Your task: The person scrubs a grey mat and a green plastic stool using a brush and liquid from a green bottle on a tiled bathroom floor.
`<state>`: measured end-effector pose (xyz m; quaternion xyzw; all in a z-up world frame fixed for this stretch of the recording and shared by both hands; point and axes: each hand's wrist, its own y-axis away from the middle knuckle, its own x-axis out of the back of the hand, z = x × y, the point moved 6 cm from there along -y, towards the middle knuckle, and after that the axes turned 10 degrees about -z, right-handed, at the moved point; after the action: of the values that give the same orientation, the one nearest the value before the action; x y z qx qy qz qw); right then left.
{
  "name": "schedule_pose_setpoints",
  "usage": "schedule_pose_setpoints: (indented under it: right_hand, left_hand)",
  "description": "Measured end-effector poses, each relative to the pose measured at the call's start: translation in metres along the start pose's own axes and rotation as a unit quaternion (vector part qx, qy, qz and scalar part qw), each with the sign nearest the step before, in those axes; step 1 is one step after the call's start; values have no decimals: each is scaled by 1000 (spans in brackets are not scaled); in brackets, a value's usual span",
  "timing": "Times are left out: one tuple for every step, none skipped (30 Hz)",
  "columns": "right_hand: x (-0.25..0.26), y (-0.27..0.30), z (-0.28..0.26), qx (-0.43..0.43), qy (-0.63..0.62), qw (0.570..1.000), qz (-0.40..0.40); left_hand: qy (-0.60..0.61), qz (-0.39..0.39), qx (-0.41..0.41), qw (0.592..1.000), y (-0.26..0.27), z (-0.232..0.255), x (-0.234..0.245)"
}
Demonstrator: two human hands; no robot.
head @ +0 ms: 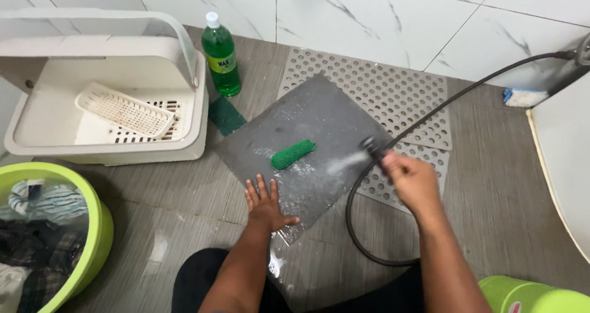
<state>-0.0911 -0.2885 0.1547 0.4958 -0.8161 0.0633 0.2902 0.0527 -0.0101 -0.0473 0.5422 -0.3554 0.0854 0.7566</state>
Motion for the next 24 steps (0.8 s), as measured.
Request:
schedule_pose_setpoints:
  right_hand:
    - [8,4,1,-9,11,997,74]
    - [3,3,-2,4,19,1000,8]
    - [0,2,-5,17,28,998,-59]
    - [-4,4,-7,26,36,991,-124]
    - [-1,6,-1,-28,30,997,-59]
    - [-2,9,5,-82,24,996,8]
    - [2,13,11,-136,18,988,74]
    - [2,11,13,-127,-1,990,55]
    - [5,7,15,-117,-20,992,36]
    - [5,3,17,-106,-40,993,16]
    - [3,0,15,-52,-59,997,21]
    - [2,-4,12,2,-77,997,27]
    - [3,-5,8,56,-94,993,32]
    - [7,-6,9,61,-128,987,70]
    - [11,-8,8,65,-162,979,107]
    - [13,-7,8,66,-196,968,143]
    - [10,-8,6,52,-192,974,108]
    - [8,-9,4,40,-188,978,76]
    - [5,-10,2,27,-184,982,44]
    - [9,-9,-2,53,-201,975,81]
    - [11,-7,-6,79,-218,966,118]
    - [12,-6,-11,105,-235,954,152]
    - [8,-8,-14,88,-233,963,107]
    - [5,-8,-16,71,-231,968,62]
  left_hand:
    - [-5,1,0,1000,1,1,-1]
    - [-8,5,-1,1000,2,1,-1]
    - [-11,10,-3,1000,2,1,-1]
    - [-16,13,-6,1000,3,2,-2]
    - [-24,4,-2,1000,4,2,-4]
    - [-31,-3,1,1000,4,1,-2]
    - [-39,-11,4,999,4,2,-1]
    - [-33,-7,2,999,5,3,-2]
    - [-27,-4,1,1000,7,4,-3]
    - [-22,-1,0,1000,8,4,-3]
    - [-21,-4,2,1000,9,2,-3]
    - [-21,-7,1,1000,9,3,-1]
    - [-22,-10,0,1000,10,5,1]
    - [-19,-9,-2,1000,10,6,2]
    - [-17,-8,-4,1000,9,6,4]
    - [-15,-9,-5,1000,9,5,2]
    - [-11,-8,-12,1000,9,5,0]
    - [-9,-6,-21,1000,7,5,1]
    - [-7,-3,-29,1000,6,6,0]
    - [-1,-2,-31,1000,3,7,0]
    - [6,-1,-33,999,2,7,0]
    - [13,-1,-32,999,1,5,-2]
    - [19,5,-36,999,0,4,-3]
    - [23,10,-41,999,0,3,-4]
